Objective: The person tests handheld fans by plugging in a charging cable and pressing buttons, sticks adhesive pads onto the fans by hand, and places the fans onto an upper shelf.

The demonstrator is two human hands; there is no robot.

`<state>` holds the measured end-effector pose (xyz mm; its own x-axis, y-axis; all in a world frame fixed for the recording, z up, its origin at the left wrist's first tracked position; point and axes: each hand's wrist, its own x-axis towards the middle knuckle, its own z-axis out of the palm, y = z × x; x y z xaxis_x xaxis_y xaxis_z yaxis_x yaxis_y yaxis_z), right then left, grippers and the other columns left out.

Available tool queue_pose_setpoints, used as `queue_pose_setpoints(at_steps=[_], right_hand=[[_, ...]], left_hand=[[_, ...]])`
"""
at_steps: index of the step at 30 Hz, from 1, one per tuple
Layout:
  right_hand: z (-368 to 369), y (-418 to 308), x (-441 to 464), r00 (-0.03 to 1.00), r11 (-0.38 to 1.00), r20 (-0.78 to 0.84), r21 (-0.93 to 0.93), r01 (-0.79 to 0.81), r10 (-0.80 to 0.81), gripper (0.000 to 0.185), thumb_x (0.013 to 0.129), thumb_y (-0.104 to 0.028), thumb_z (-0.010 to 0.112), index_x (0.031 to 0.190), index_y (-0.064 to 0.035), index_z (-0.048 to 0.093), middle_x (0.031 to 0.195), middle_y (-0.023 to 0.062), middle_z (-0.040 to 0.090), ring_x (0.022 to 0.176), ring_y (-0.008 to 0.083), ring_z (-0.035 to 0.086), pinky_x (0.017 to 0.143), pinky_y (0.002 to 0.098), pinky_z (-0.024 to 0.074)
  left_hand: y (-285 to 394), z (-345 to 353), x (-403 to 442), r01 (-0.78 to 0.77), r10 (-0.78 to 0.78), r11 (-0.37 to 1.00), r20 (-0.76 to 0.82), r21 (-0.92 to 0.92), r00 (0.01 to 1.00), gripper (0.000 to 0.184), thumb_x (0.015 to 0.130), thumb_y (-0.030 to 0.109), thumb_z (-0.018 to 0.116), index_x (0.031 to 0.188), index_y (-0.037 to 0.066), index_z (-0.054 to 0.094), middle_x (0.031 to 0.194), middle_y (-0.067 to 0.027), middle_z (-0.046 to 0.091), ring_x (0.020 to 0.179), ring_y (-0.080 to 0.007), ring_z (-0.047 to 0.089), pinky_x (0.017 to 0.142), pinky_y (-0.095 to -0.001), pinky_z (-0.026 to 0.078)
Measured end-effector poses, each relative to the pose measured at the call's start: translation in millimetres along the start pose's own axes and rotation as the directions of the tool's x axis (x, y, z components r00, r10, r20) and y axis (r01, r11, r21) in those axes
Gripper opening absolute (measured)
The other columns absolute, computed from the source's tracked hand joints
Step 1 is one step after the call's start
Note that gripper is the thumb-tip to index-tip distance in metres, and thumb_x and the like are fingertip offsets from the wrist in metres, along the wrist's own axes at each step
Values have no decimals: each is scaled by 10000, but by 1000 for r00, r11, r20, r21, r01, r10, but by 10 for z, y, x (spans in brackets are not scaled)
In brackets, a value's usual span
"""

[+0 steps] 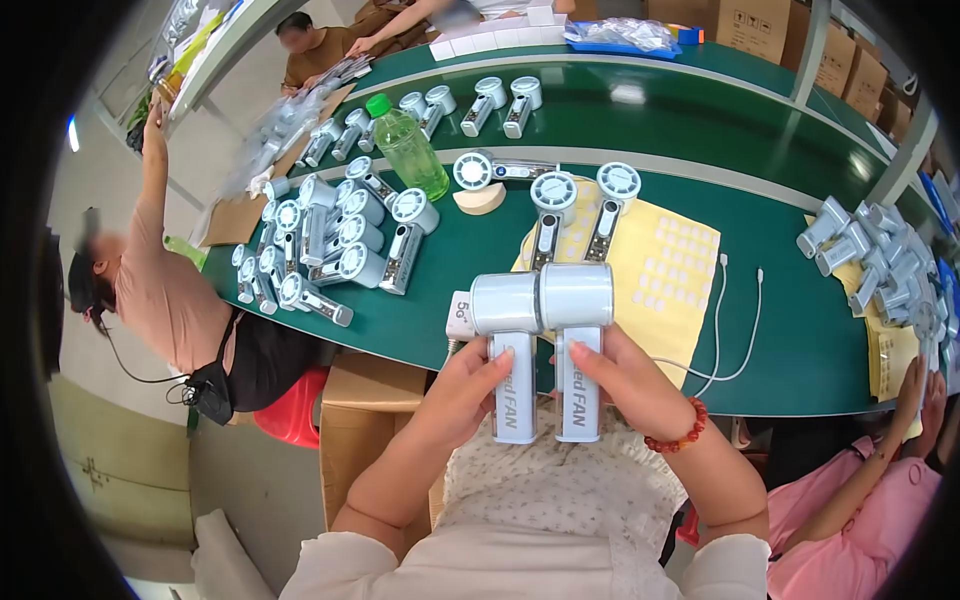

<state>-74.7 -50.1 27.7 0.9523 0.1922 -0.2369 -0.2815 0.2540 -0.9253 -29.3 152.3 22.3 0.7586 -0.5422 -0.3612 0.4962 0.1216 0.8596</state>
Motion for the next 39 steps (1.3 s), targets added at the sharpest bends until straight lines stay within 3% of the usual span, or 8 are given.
queue_pose_setpoints(at_steps=[11,15,22,29,33,36,38,39], right_hand=[[-158,-298,-222,936,680,184,-647,345,-299,440,817,-137,632,1227,-56,495,1205,140,527,1125,222,503,973,375,378],[-27,-381,-358,760,219,303,-838,500,-575,511,769,-143,667,1253,-156,503,1297,136,469,1159,318,491,1066,548,201],[-215,103,-362,301,-348,630,-696,628,-716,549,836,-258,610,1323,-401,403,1462,19,277,1204,250,491,1047,618,153],[-118,251,-233,-31,-502,618,-608,616,-786,587,845,-318,602,1378,-301,357,1390,4,387,1185,201,514,1045,652,43],[-218,175,-377,267,-461,653,-715,526,-709,536,827,-287,615,1314,-164,427,1201,84,561,1116,213,555,1066,583,157],[-163,252,-375,726,332,222,-777,535,-651,442,838,-213,608,1234,-83,461,1105,89,597,995,226,585,956,436,345],[-24,228,-406,868,838,-160,-388,383,-470,366,873,-163,584,1191,-21,473,1056,107,607,924,195,592,811,309,478],[-21,230,-361,911,937,-234,-169,306,-340,381,887,-189,568,1205,-12,456,1061,120,602,934,181,592,816,307,479]], left_hand=[[82,17,-45,-414,350,780,221,468,910,511,771,79,716,1221,41,478,1176,-88,534,1030,-182,540,874,-301,443],[122,-144,37,-904,657,55,666,424,353,497,671,15,749,1125,109,570,1178,-133,464,1060,-284,503,913,-382,448],[106,-92,40,-622,499,-768,750,152,-433,405,683,99,717,1038,254,596,1178,-41,356,1116,-217,443,887,-434,497],[-15,-105,0,-641,523,-754,720,140,-457,377,713,98,679,1028,287,594,1187,-16,307,1143,-192,404,900,-430,502],[3,-201,-29,-853,649,-492,726,172,-228,381,717,104,704,1057,222,579,1169,-50,404,1074,-236,486,880,-456,498],[-94,-241,-65,-954,852,213,437,213,288,511,719,79,742,1151,48,470,1035,-100,559,961,-242,582,867,-390,492],[27,-71,-221,-419,418,886,45,200,907,531,723,52,745,1145,4,428,1029,-94,565,963,-198,580,854,-322,490],[61,-57,-104,-386,384,921,39,54,923,505,772,137,730,1158,14,428,1061,-78,565,980,-172,577,854,-308,485]])
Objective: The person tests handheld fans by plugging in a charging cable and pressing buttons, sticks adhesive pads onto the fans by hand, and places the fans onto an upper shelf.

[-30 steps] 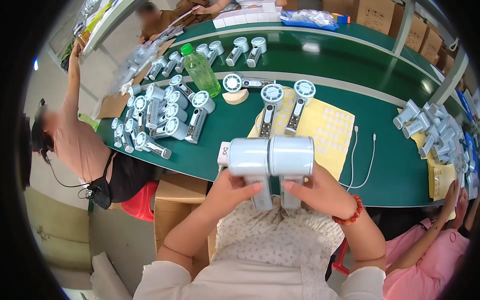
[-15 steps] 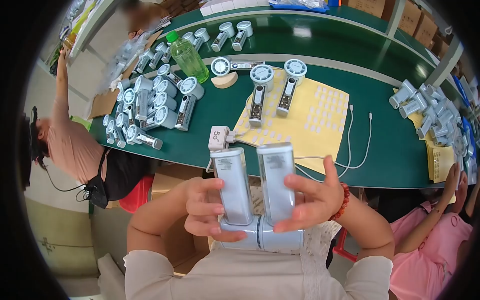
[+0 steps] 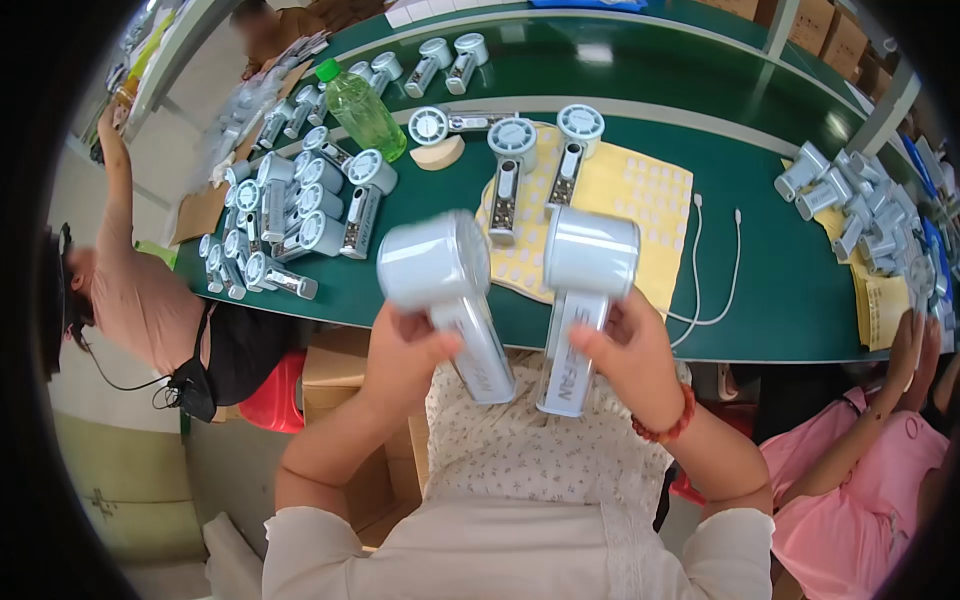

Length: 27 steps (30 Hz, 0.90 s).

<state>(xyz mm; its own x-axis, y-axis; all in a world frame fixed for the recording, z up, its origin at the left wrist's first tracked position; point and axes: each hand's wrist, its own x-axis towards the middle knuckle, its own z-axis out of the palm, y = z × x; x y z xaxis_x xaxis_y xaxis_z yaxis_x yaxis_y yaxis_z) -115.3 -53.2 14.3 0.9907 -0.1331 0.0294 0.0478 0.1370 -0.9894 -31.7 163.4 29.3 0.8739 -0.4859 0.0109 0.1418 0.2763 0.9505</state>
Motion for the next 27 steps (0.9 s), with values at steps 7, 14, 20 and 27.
queue_pose_setpoints(at_steps=[7,14,20,27], right_hand=[[41,-96,99,961,853,42,452,-262,272,535,917,-242,507,1326,4,267,1174,168,536,992,234,594,861,351,478],[-126,-52,51,989,951,-4,277,-139,146,621,849,-140,599,1342,-10,243,1213,173,497,1036,230,561,895,351,452],[-243,15,-15,970,941,-140,303,-151,200,585,768,-149,680,1251,1,385,1084,89,514,989,145,523,842,296,454],[-121,19,3,995,905,-17,419,-78,94,521,898,-305,536,1286,-14,345,1107,139,513,820,170,583,725,321,500]], left_hand=[[-86,36,139,373,-336,867,165,-332,927,504,920,340,515,1267,-5,397,1233,-129,510,1063,-216,559,916,-364,465],[-139,89,205,362,-257,839,292,-406,921,541,929,391,470,1315,26,364,1282,-115,475,1137,-230,508,972,-400,420],[-184,120,152,357,-208,832,358,-426,910,565,919,431,468,1319,47,360,1293,-141,449,1148,-268,493,969,-415,415],[-167,127,133,329,-236,881,284,-341,929,561,935,464,411,1300,41,359,1233,-174,495,1115,-260,519,945,-372,438]])
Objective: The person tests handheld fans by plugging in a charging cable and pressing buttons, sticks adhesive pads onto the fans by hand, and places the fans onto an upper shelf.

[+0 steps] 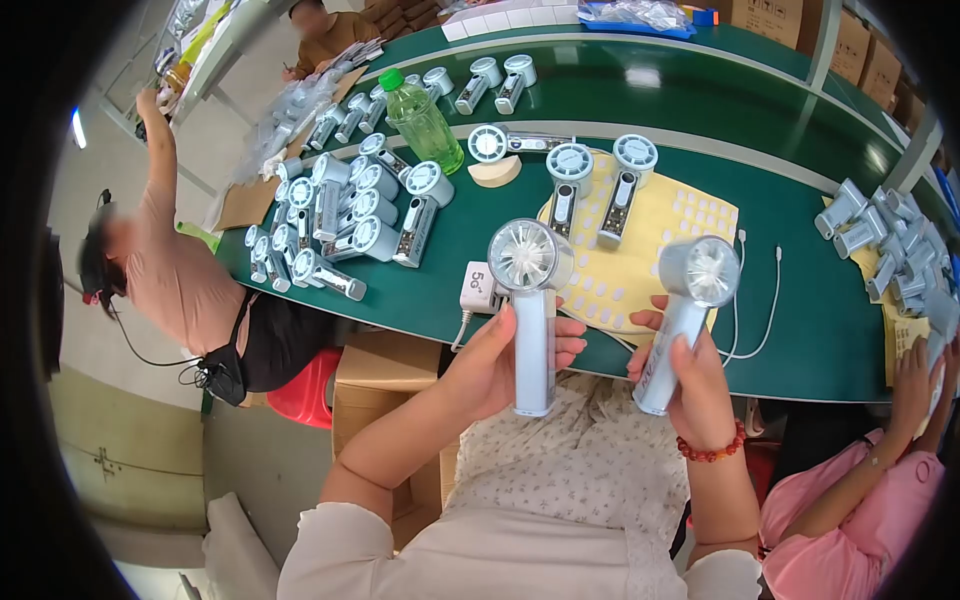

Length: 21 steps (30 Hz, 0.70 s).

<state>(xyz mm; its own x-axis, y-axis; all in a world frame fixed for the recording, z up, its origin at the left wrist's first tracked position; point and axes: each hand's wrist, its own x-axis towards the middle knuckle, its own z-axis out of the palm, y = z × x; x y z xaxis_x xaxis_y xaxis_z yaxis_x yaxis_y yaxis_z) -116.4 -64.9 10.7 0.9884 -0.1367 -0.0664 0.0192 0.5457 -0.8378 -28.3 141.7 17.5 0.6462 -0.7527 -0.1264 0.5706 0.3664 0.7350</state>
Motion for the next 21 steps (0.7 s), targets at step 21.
queue_pose_setpoints(at_steps=[21], right_hand=[[162,49,-36,995,996,-68,-48,-74,70,592,851,-200,591,1326,-16,289,1144,104,472,962,158,517,790,288,459]], left_hand=[[-16,-54,-73,-2,-4,998,-85,-65,996,550,909,330,538,1340,56,333,1139,-48,497,1053,-175,501,922,-389,446]])
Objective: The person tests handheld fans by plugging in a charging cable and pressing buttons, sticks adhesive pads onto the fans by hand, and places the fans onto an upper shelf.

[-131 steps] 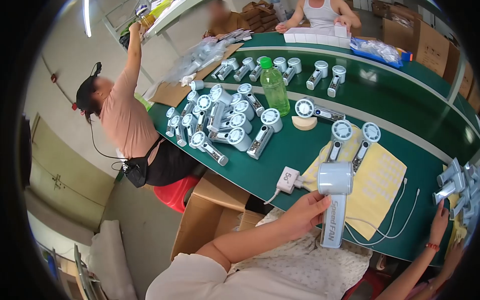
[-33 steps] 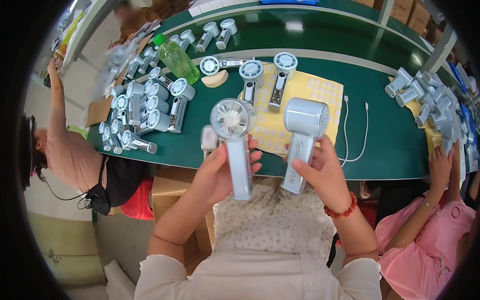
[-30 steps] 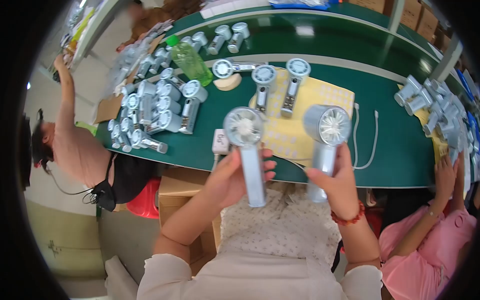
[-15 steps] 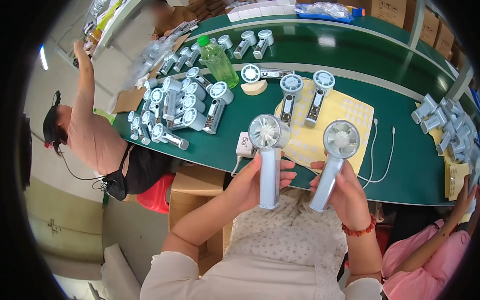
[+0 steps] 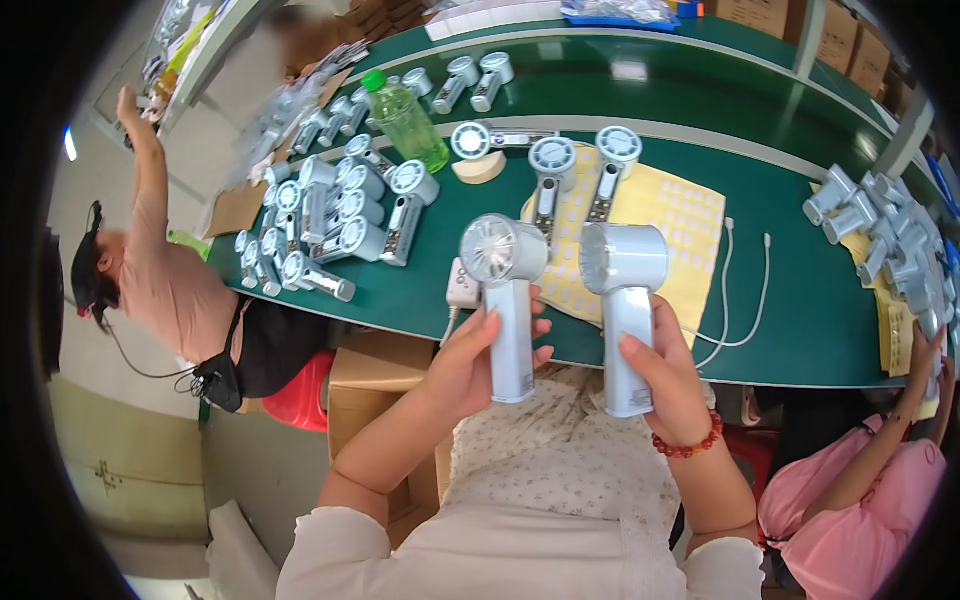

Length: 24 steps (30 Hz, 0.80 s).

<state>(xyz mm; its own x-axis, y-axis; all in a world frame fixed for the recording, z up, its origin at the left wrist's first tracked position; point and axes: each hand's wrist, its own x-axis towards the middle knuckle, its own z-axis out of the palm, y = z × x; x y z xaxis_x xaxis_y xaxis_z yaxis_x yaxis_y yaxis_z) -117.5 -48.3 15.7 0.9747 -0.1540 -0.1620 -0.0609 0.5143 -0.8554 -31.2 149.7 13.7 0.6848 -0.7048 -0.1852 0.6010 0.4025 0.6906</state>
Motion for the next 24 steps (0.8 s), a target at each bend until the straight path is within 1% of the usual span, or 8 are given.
queue_pose_setpoints(at_steps=[6,9,13,16,19,21,23,24], right_hand=[[69,-158,10,997,971,-46,229,68,-59,493,882,-94,507,1288,-37,233,1209,161,461,1018,274,569,862,407,509],[-173,-176,56,996,991,-50,106,77,-72,520,874,-79,516,1292,-37,210,1196,170,474,1039,285,566,865,409,508],[-231,-265,123,962,971,-129,-54,234,-239,525,845,-1,490,1286,-25,206,1204,184,471,1107,278,528,907,389,469],[-359,-337,242,929,923,-152,-248,296,-338,532,833,24,497,1284,-29,219,1194,165,477,1100,242,522,909,337,435],[-524,-437,441,885,837,-188,-453,307,-426,508,849,-9,546,1264,-24,254,1127,142,520,974,164,530,827,272,444],[-686,-472,620,886,845,-237,-472,253,-398,485,850,-17,552,1252,-10,281,1112,142,537,957,163,546,796,261,456],[-815,-477,788,881,854,-295,-482,196,-369,463,854,-34,560,1242,17,311,1124,146,543,933,160,555,763,255,467],[-937,-435,896,865,816,-301,-546,189,-402,452,857,-60,575,1236,44,351,1126,152,547,964,175,557,809,269,462]], left_hand=[[19,30,72,9,7,968,-60,252,998,562,908,335,540,1341,35,343,1157,-77,527,1087,-183,514,984,-384,391],[31,103,168,16,-15,980,-7,199,1000,537,913,318,539,1332,40,352,1193,-92,520,1110,-186,510,980,-378,387],[0,273,304,11,-10,981,-7,192,1000,503,918,261,541,1331,45,350,1239,-98,501,1126,-180,502,975,-366,388],[-10,363,524,48,-27,893,-55,447,998,468,919,205,539,1318,25,373,1240,-88,508,1121,-175,504,968,-356,392],[-3,544,780,-166,112,895,150,414,982,423,927,198,527,1287,5,416,1190,-78,544,1068,-160,533,926,-321,422],[-74,606,977,-180,135,927,154,331,979,403,935,216,513,1266,-3,445,1128,-77,578,1007,-149,563,862,-279,453],[-188,639,1224,-68,57,978,62,196,996,354,945,222,491,1221,1,474,1084,-66,594,945,-139,584,794,-255,473],[-242,677,1362,-37,19,973,83,229,996,365,920,229,528,1188,-14,478,1072,-85,591,926,-147,589,773,-258,477]])
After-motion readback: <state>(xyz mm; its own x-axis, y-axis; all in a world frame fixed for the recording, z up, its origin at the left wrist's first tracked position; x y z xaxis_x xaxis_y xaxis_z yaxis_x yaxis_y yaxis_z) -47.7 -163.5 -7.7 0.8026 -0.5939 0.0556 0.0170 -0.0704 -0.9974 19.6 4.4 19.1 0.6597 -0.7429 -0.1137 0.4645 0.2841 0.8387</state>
